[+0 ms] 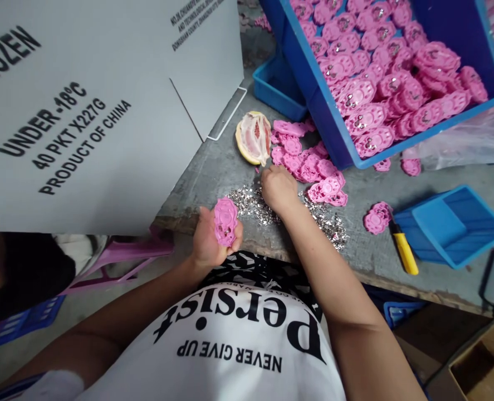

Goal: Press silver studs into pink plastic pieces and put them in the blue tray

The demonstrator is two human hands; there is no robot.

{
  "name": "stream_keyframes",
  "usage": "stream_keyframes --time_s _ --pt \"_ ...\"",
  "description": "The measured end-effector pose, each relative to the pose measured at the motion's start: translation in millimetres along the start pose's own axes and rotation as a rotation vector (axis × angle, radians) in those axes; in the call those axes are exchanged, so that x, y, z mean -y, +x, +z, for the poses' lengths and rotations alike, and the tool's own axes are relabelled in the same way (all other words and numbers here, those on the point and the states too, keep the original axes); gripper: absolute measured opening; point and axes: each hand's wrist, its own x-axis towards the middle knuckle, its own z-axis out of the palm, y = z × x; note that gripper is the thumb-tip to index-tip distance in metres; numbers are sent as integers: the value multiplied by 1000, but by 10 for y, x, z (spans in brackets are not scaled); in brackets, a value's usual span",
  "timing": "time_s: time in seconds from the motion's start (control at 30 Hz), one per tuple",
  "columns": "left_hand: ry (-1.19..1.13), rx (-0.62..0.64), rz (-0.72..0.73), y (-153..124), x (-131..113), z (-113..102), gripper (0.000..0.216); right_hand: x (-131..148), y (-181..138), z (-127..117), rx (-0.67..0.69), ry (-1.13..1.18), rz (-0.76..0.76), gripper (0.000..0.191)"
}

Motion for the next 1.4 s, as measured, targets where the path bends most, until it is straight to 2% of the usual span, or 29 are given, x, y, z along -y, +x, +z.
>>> stream_keyframes --time_s 0.1,0.2,0.33,0.43,0.57,0.83,1.0,1.17,1.3,1.4 --pt "15 16 -10 0 -13 21 86 2 -33 -17 -7 37 16 25" --pt "17 -31 -8 0 -30 89 83 -19 -121 -68 -58 223 44 18" --pt "0 -167 52 -18 -55 207 58 -125 -311 -110 -144 477 81 8" --pt "31 -182 88 -45 -82 259 44 -241 -394 -94 -173 557 165 8" --pt "73 -144 134 -63 -114 263 41 -298 -323 -68 -171 505 199 10" --pt "101 -150 158 -93 -117 232 33 -120 -45 -62 -41 105 30 20" --pt "98 -146 150 -105 -137 231 33 -75 30 -30 35 -9 -37 26" --pt "117 -148 134 -95 -175 286 36 -68 38 -34 82 191 63 24" --pt "155 -199 112 -78 -198 333 38 -69 -134 -156 -5 305 108 18" --pt "242 -298 181 -9 -198 349 41 -46 -389 -225 -60 404 83 11"
